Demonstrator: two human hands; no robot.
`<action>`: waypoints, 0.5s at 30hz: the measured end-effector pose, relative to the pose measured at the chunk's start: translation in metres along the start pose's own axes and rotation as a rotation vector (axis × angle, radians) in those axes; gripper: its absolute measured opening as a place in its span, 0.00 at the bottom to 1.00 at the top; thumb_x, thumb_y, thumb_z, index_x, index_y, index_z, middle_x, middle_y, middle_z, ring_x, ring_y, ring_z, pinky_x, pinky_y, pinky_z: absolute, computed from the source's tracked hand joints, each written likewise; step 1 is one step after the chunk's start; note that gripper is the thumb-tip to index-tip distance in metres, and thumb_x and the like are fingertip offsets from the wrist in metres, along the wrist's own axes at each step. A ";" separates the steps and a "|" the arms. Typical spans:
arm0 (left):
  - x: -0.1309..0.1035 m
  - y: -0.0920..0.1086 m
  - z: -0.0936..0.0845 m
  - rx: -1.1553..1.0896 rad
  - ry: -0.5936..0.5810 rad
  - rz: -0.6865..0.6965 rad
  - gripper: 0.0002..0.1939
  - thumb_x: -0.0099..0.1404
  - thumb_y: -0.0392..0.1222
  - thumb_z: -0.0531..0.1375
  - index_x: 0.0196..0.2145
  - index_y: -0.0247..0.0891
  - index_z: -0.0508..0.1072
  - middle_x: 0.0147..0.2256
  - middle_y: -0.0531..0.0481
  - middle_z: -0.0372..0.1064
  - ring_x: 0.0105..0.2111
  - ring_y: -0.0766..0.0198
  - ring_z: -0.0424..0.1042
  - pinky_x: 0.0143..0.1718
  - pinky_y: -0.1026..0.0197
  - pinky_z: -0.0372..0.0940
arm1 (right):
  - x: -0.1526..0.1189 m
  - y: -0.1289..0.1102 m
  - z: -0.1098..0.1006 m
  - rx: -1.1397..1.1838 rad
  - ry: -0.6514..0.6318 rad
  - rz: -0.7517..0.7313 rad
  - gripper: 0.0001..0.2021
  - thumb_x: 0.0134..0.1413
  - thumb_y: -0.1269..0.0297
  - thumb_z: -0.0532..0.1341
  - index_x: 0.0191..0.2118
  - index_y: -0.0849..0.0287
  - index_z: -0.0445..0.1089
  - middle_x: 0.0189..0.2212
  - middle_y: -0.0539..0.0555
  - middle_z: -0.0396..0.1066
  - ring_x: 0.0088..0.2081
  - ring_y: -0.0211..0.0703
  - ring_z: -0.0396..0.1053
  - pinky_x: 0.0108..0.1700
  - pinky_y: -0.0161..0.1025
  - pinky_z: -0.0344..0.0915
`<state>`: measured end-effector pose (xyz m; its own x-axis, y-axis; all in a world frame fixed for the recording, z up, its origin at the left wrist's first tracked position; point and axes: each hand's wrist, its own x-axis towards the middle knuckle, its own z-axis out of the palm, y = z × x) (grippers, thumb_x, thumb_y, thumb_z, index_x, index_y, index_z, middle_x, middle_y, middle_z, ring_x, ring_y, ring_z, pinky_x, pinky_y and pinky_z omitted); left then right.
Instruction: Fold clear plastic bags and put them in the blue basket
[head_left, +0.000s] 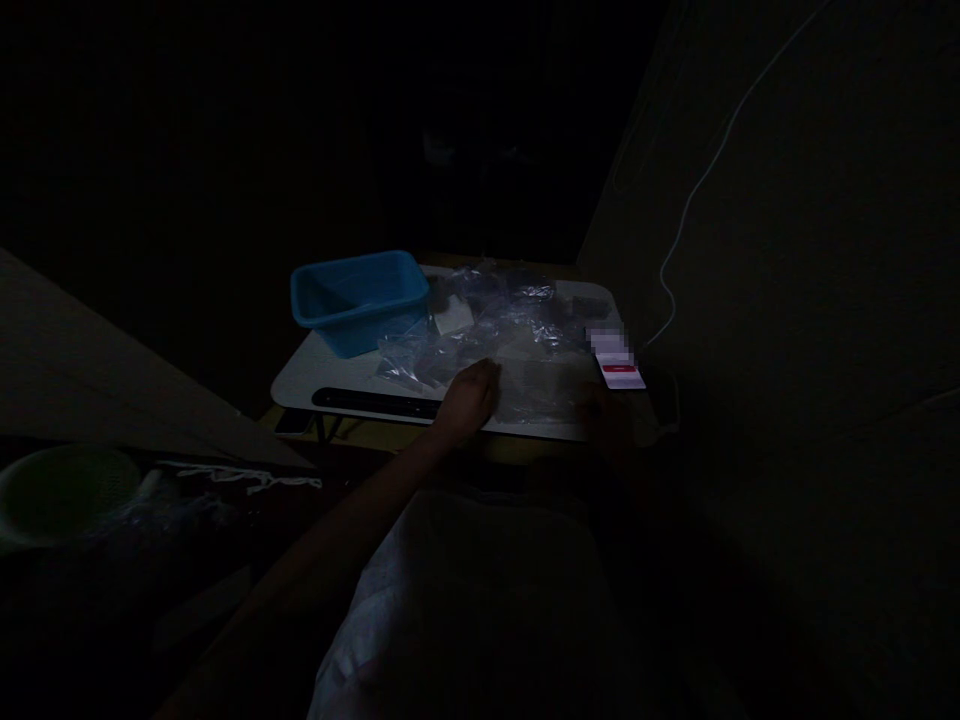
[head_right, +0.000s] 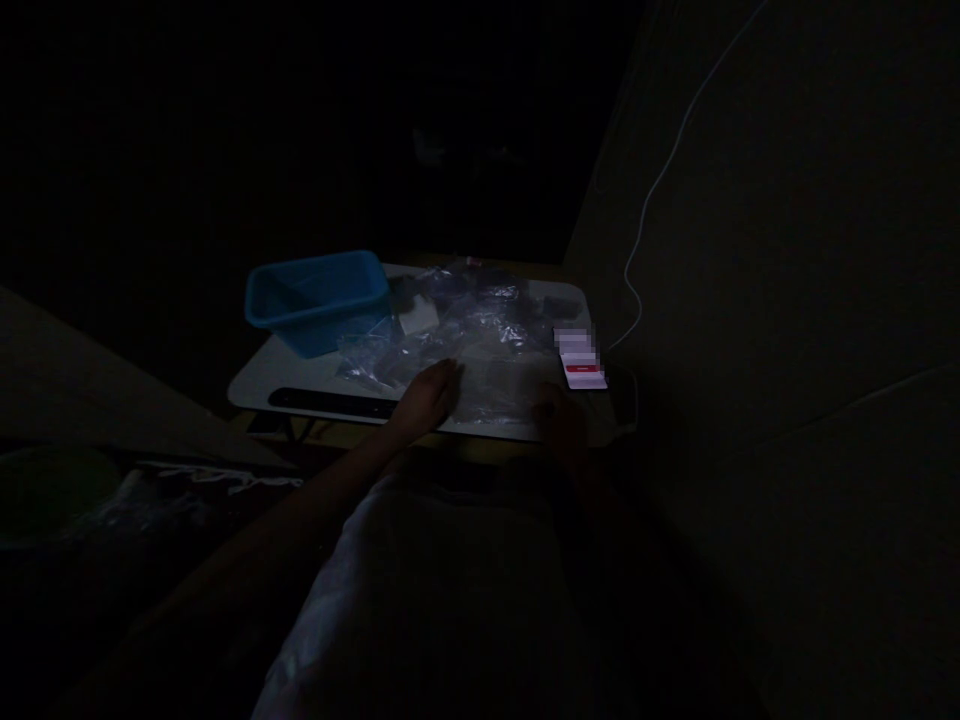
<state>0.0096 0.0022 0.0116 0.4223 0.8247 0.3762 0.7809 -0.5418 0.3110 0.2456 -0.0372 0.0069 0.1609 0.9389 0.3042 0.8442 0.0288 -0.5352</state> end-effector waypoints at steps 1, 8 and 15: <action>0.000 0.001 0.000 0.013 -0.009 0.018 0.20 0.64 0.37 0.44 0.52 0.30 0.61 0.53 0.39 0.60 0.53 0.59 0.59 0.54 0.54 0.56 | 0.000 -0.001 -0.001 -0.005 -0.016 0.006 0.20 0.41 0.65 0.52 0.43 0.59 0.69 0.26 0.53 0.72 0.29 0.44 0.68 0.33 0.40 0.65; -0.003 0.009 -0.003 0.164 -0.154 0.128 0.23 0.66 0.45 0.44 0.56 0.33 0.56 0.58 0.40 0.52 0.58 0.57 0.51 0.57 0.48 0.47 | 0.002 0.000 0.003 -0.009 0.034 -0.014 0.17 0.41 0.65 0.54 0.40 0.57 0.70 0.33 0.54 0.73 0.34 0.46 0.69 0.38 0.43 0.65; -0.002 0.011 -0.005 0.238 -0.291 0.121 0.30 0.65 0.53 0.44 0.58 0.30 0.52 0.60 0.37 0.46 0.60 0.54 0.45 0.58 0.46 0.43 | -0.001 0.000 0.003 0.006 0.056 0.023 0.17 0.42 0.65 0.53 0.40 0.58 0.70 0.34 0.56 0.73 0.35 0.48 0.69 0.39 0.45 0.65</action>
<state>0.0147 -0.0060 0.0182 0.6040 0.7873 0.1241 0.7879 -0.6133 0.0561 0.2439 -0.0373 0.0043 0.2088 0.9187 0.3354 0.8367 0.0098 -0.5476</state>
